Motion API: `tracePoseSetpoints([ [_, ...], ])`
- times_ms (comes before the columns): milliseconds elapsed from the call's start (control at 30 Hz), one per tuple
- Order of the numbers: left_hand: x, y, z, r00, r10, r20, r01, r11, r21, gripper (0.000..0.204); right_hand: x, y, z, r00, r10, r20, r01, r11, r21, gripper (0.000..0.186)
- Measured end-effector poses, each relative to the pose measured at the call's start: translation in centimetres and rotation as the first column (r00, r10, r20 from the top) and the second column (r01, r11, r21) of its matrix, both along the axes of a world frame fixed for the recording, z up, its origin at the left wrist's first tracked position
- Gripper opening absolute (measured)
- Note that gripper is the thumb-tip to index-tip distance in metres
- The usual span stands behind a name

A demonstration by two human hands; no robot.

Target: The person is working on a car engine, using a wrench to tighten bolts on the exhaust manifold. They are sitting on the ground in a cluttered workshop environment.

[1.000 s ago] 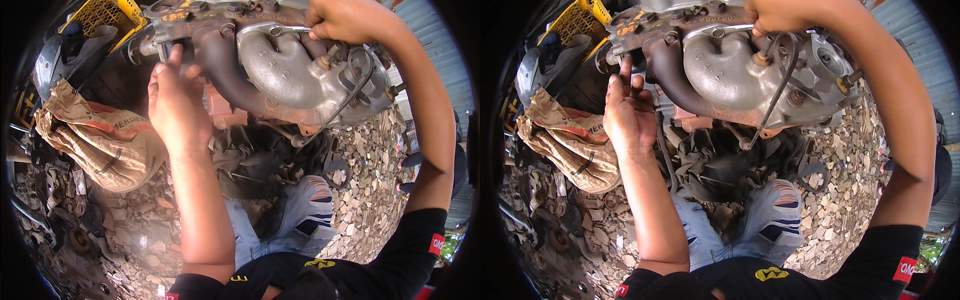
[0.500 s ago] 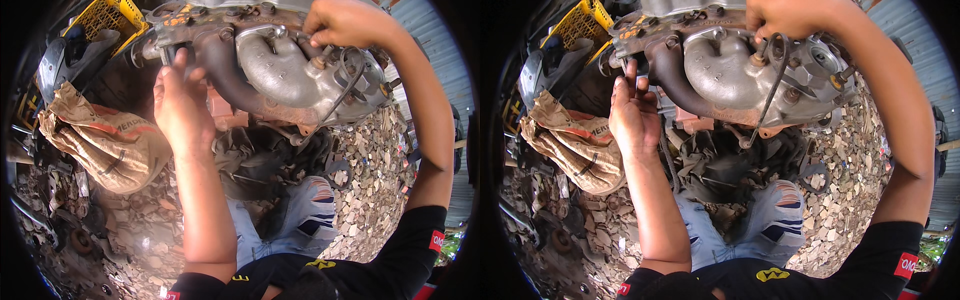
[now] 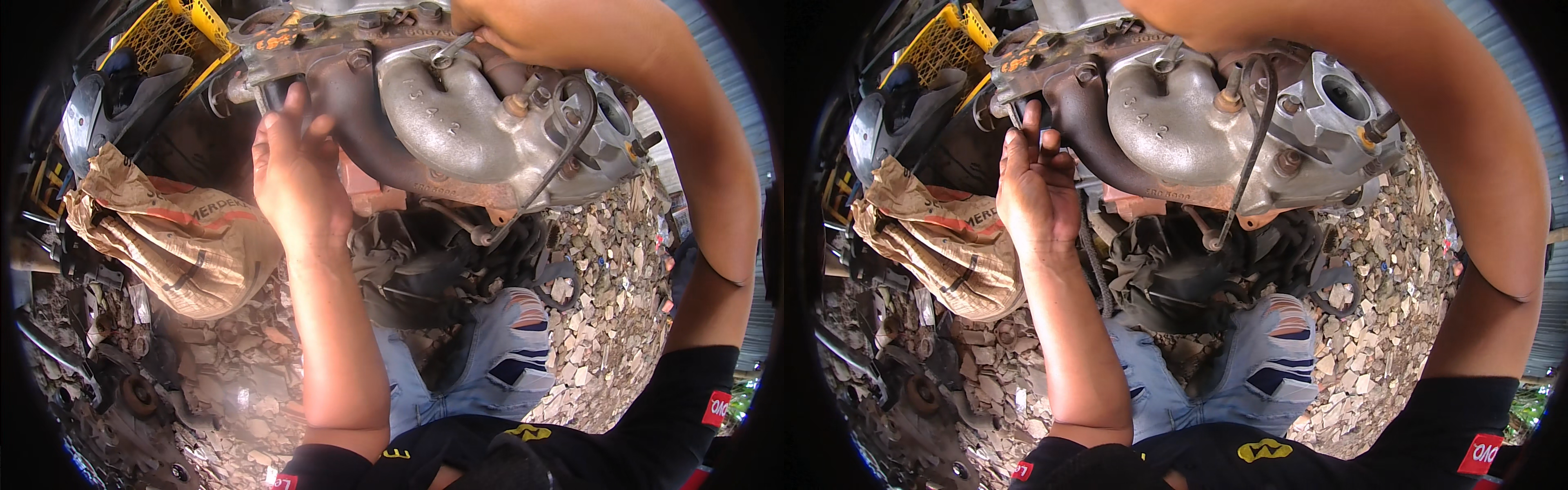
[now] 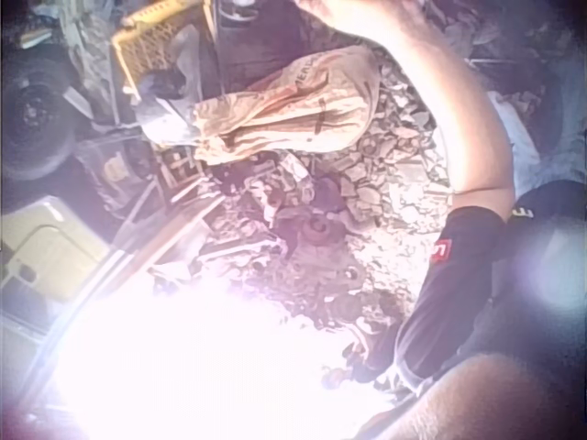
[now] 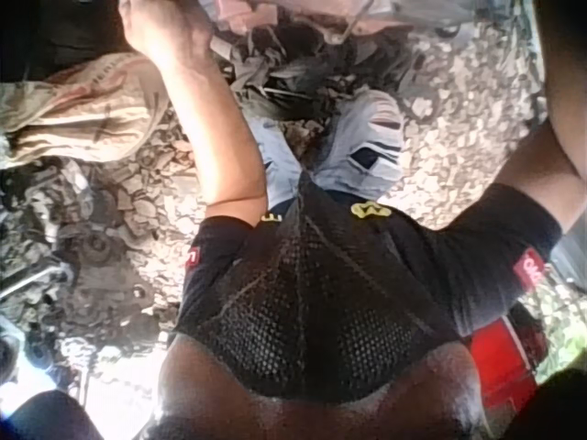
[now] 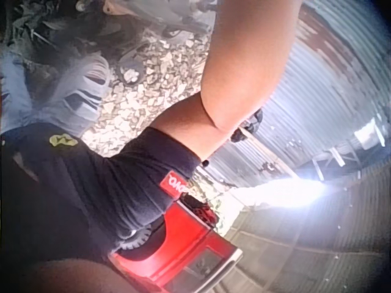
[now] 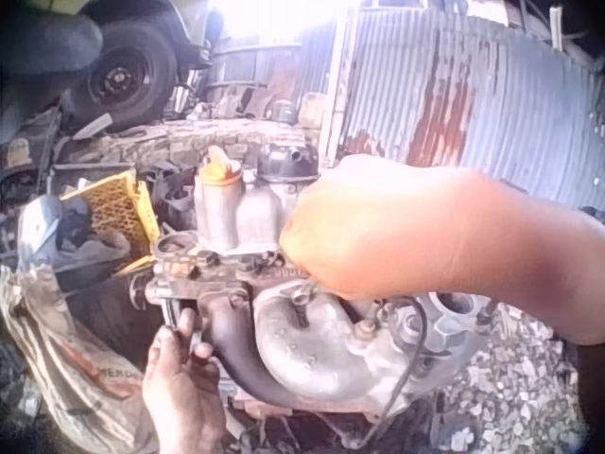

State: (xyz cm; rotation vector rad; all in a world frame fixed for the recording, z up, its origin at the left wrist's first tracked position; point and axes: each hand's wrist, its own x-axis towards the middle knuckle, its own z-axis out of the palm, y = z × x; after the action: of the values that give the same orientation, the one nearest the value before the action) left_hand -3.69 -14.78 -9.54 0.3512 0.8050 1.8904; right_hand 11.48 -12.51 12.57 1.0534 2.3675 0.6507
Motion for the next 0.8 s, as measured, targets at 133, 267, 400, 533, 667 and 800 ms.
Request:
tracePoseSetpoints([
  [133,0.0,0.0,0.2,1.0,0.002,-0.002,-0.002,1.0,-0.013,0.028,-0.1,0.6,0.2,0.983,0.182,0.04,-0.181,0.983,-0.017,0.016],
  [267,-0.2,0.1,-0.2,1.0,0.011,0.014,-0.012,0.999,0.031,0.031,-0.8,0.9,0.8,0.994,-0.105,0.017,0.106,0.99,-0.088,0.017],
  [400,-0.3,0.1,-0.4,1.0,0.017,0.016,-0.018,0.999,0.043,0.034,-1.5,0.5,1.0,0.99,-0.141,0.017,0.142,0.982,-0.123,0.018],
  [533,-0.2,0.3,-0.5,1.0,0.019,0.021,-0.02,0.999,0.046,0.033,-1.7,0.5,1.6,0.958,-0.282,-0.053,0.266,0.943,-0.201,0.021],
  [667,-0.3,0.3,-0.7,0.999,0.023,0.022,-0.024,0.999,0.043,0.031,-0.1,1.7,0.9,0.985,-0.168,-0.027,0.162,0.973,-0.166,0.022],
  [800,-0.5,0.4,-1.0,1.0,0.015,0.021,-0.016,0.998,0.061,0.031,2.8,2.7,-1.6,0.953,-0.158,-0.259,0.09,0.962,-0.256,0.023],
])
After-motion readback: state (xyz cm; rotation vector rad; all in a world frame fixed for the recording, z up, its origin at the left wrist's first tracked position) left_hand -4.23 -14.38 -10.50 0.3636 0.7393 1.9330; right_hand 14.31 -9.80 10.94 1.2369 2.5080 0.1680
